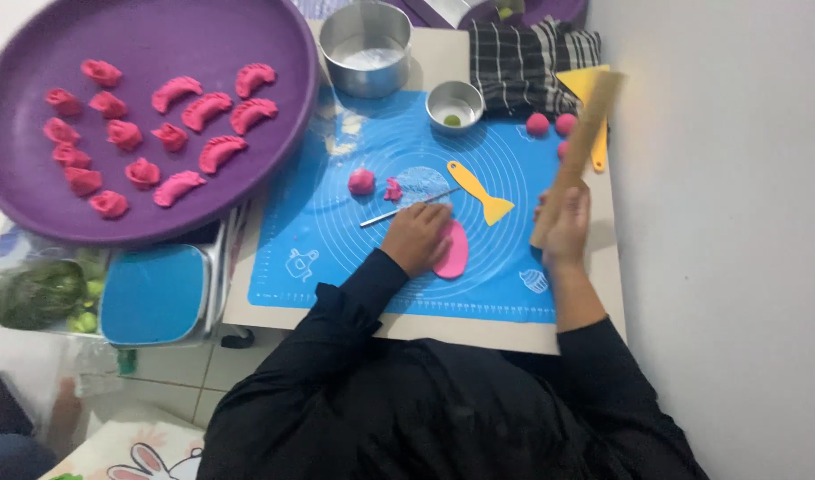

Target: Shaping and decorating pink dough into small pastries using hands and a small detailing tool on a silicone mat.

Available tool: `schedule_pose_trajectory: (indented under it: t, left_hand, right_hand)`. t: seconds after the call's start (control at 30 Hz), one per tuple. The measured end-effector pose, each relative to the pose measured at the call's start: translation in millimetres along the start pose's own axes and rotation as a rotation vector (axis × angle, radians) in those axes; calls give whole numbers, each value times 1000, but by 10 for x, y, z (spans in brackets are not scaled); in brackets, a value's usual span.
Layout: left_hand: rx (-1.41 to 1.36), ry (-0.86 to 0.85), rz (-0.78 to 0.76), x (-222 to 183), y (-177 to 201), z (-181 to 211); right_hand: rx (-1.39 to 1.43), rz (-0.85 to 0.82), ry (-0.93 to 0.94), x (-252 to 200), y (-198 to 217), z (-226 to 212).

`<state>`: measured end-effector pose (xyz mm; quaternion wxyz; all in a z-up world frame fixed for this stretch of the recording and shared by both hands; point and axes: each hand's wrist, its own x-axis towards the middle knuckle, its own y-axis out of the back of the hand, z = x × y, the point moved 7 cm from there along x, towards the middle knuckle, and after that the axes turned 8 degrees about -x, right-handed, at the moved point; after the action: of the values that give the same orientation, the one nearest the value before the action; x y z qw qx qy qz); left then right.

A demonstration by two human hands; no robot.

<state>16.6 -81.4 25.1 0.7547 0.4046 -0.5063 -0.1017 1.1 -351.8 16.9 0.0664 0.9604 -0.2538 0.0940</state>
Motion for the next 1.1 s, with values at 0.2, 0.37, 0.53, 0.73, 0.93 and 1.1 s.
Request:
schedule_pose_trajectory:
  t: [0.2,0.37,0.53,0.73,0.93,1.1]
  left_hand:
    - [-15,10,-3,-32,-187,-53]
    - [-33,129,-87,60,-221,-115]
    - [-137,186,-253,132,-334,-163]
    - [-325,212,-291,292,280,292]
    - [-643,382,-273,469,930,530]
    - [-778,584,-56,331,1066,339]
  right_hand:
    - [148,-1,-295,42,68,171]
    - [68,-24,-213,-71,-29,-114]
    - [-7,-68,-160,-160,-92,-376]
    - [-2,-79,-150,-150,-96,-374]
    - [-46,-95,-126,-160,-104,-382]
    - [-102,-103,-94,-205,-156,-509]
